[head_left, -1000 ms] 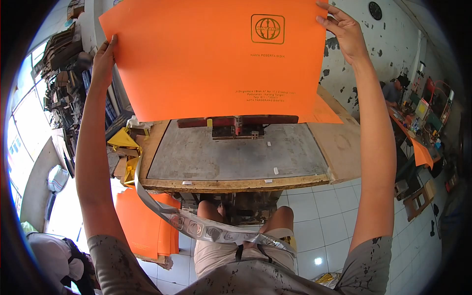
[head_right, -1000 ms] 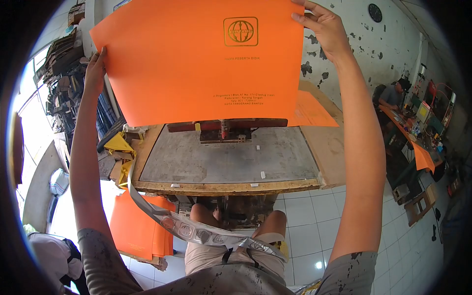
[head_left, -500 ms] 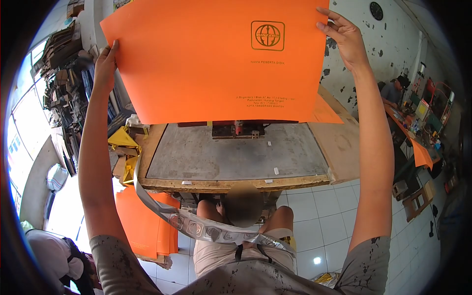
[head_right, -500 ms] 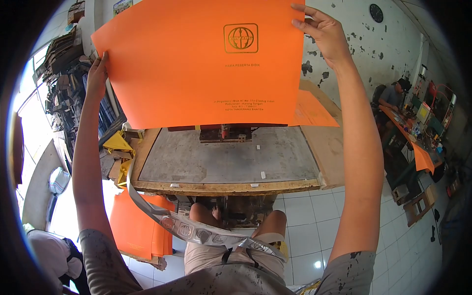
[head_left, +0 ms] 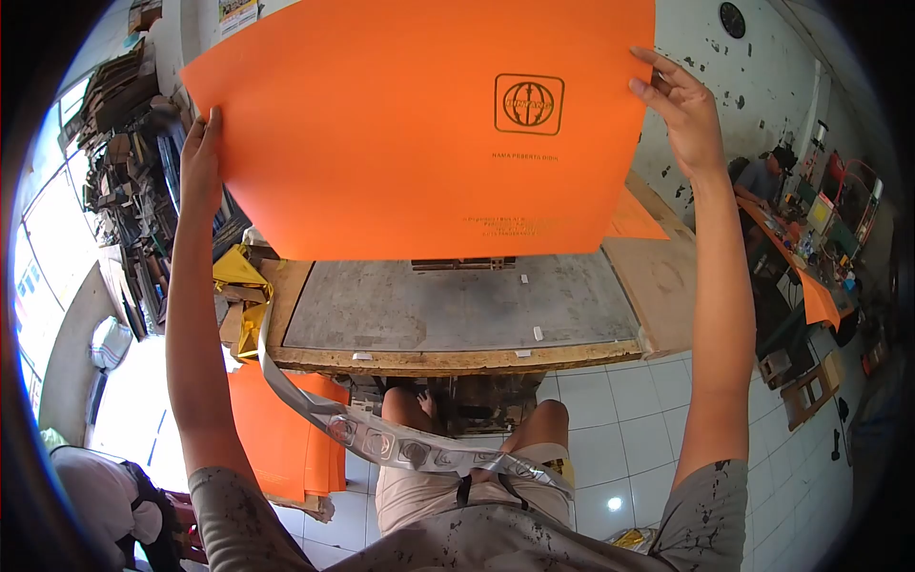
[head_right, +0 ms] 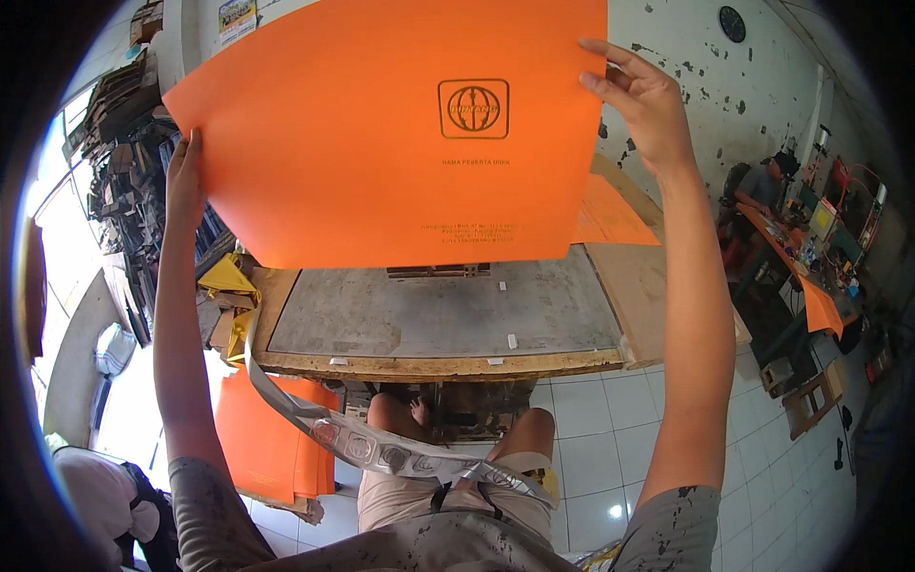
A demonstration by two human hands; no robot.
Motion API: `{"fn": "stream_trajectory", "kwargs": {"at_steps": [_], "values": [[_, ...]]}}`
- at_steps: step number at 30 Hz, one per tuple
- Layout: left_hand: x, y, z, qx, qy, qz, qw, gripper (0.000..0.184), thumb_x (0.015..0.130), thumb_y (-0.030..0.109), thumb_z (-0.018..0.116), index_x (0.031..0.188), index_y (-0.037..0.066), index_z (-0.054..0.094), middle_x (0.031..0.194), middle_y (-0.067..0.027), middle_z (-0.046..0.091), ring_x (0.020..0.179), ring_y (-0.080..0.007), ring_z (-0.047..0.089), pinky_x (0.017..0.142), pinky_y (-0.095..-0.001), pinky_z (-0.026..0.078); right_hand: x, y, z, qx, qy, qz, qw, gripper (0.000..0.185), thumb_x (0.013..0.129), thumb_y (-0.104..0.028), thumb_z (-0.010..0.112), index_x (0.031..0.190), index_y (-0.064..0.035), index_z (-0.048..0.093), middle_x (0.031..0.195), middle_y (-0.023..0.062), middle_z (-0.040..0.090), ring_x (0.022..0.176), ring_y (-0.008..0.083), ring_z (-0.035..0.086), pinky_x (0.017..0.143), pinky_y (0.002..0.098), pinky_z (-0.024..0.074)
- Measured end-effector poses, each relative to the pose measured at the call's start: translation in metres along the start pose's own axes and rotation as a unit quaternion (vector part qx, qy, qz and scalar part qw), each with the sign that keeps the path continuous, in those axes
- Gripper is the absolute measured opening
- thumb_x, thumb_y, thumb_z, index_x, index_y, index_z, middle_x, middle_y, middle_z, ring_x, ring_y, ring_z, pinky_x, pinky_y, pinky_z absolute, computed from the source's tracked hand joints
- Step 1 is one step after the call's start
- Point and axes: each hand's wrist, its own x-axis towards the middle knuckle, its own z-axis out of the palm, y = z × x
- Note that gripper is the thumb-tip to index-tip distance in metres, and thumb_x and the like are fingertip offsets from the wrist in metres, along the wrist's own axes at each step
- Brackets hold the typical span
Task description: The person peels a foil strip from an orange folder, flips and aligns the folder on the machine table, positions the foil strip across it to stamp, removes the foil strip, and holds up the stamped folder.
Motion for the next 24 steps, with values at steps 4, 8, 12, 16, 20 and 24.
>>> {"fn": "stream_trajectory", "kwargs": {"at_steps": [4, 8, 12, 16, 20, 24], "values": [[-0.036, 0.006, 0.005, 0.001, 0.02, -0.001, 1.0, 0.036, 0.108, 0.035, 0.06, 0.124, 0.003, 0.061, 0.111, -0.0023, 0.069, 0.097, -0.007, 0.066, 0.081, -0.0234, 0.053, -0.026, -0.004, 0.002, 0.01, 0.012, 0.04, 0.999, 0.04, 0.096, -0.004, 0.07, 0.136, -0.0002, 0.066, 0.103, 0.0042, 0.075, 0.096, 0.009, 0.067, 0.092, 0.0254, 0.0504], [-0.067, -0.018, -0.02, 0.048, 0.003, -0.055, 0.997, 0.033, 0.109, 0.031, 0.056, 0.129, 0.005, 0.059, 0.114, -0.0024, 0.069, 0.099, -0.0084, 0.067, 0.082, -0.0247, 0.055, -0.062, -0.003, 0.02, 0.025, 0.024, 0.106, 0.994, 0.039, 0.096, -0.004, 0.07, 0.135, -0.0024, 0.067, 0.092, -0.0012, 0.07, 0.082, 0.0036, 0.06, 0.075, 0.0213, 0.0472], [-0.125, -0.076, -0.031, 0.112, 0.015, -0.101, 0.988, 0.028, 0.108, 0.032, 0.058, 0.115, 0.005, 0.063, 0.094, 0.001, 0.069, 0.079, -0.0042, 0.061, 0.067, -0.0212, 0.049, -0.124, 0.059, 0.04, 0.013, -0.01, 0.192, 0.981, 0.039, 0.096, -0.003, 0.071, 0.134, -0.0056, 0.069, 0.081, -0.0057, 0.061, 0.071, 0.0008, 0.05, 0.064, 0.0196, 0.0404], [-0.19, -0.122, -0.035, 0.278, 0.016, -0.127, 0.952, 0.03, 0.109, 0.031, 0.058, 0.111, 0.002, 0.064, 0.085, -0.0004, 0.067, 0.074, -0.0053, 0.058, 0.065, -0.0236, 0.046, -0.194, 0.117, 0.077, -0.003, -0.037, 0.239, 0.97, 0.036, 0.097, -0.006, 0.072, 0.133, -0.0059, 0.069, 0.078, -0.0057, 0.057, 0.069, 0.0017, 0.046, 0.064, 0.0213, 0.0398], [-0.227, -0.168, -0.045, 0.253, 0.015, -0.148, 0.956, 0.03, 0.109, 0.028, 0.056, 0.114, 0.0, 0.063, 0.097, -0.0055, 0.07, 0.084, -0.0079, 0.061, 0.073, -0.0267, 0.049, -0.241, 0.154, 0.104, -0.039, -0.029, 0.271, 0.961, 0.032, 0.098, -0.011, 0.073, 0.129, -0.0058, 0.07, 0.084, -0.0023, 0.067, 0.074, 0.004, 0.054, 0.066, 0.0228, 0.0433], [-0.234, -0.179, -0.047, 0.284, 0.008, -0.175, 0.943, 0.029, 0.109, 0.026, 0.055, 0.117, -0.001, 0.062, 0.105, -0.0081, 0.071, 0.091, -0.009, 0.063, 0.078, -0.027, 0.05, -0.265, 0.177, 0.116, -0.045, 0.017, 0.252, 0.967, 0.024, 0.099, -0.013, 0.072, 0.121, -0.0041, 0.072, 0.096, 0.0005, 0.071, 0.083, 0.0069, 0.062, 0.073, 0.0256, 0.0511]]}}
